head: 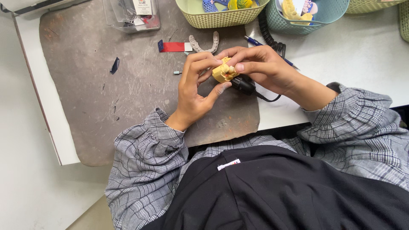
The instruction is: The person holds a yellow dental cast with a denture set in one hand and uses a handheld rotary grinding tool to trim and smooth the denture surface, rotating the cast to reach different sides. They set the tool down, fit the upper and lower casts together, pick at the denture teeth by hand, and later handle a small tooth component while adjusting the rotary tool tip.
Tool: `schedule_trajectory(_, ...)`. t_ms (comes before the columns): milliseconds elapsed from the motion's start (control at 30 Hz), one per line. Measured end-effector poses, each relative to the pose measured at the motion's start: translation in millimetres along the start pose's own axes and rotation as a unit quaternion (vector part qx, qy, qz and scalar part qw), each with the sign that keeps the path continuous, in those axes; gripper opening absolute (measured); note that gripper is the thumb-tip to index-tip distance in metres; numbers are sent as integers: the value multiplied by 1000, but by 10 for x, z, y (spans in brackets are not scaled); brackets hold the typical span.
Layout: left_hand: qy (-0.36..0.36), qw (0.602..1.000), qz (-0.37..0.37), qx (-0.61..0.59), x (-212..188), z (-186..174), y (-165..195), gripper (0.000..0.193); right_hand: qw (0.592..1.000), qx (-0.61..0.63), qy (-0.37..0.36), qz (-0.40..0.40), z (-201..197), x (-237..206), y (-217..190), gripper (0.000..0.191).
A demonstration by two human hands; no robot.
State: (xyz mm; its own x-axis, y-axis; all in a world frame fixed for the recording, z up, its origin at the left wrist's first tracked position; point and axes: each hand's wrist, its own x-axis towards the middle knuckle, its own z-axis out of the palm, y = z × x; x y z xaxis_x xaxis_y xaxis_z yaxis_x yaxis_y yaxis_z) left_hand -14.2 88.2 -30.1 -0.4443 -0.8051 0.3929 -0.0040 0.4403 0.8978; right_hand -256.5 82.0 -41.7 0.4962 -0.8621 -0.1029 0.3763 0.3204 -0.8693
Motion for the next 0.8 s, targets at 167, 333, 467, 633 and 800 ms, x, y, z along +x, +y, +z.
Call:
schedule_trajectory(167,-2,1000,-9,6,9,-6,-2,53,1000,-12,7,-12,39,-5,-17,17)
schedule_trajectory(333,-8,1000,-3,-3,11,-5,-14,54,994,-96,17,-56,66,-2,-46,11)
schedule_trajectory(467,-14,1000,-9,-26,16,0,-30,55,990,-122,21,-60,96,1,-82,11)
schedule_trajectory(633,-16,999,2,-38,28,9,-50,54,963,-222,49,-142,162,-19,-108,18)
schedule_trajectory(800,-22,995,-34,-91,11,11,-62,55,885,-382,65,-259,214,-56,-111,13)
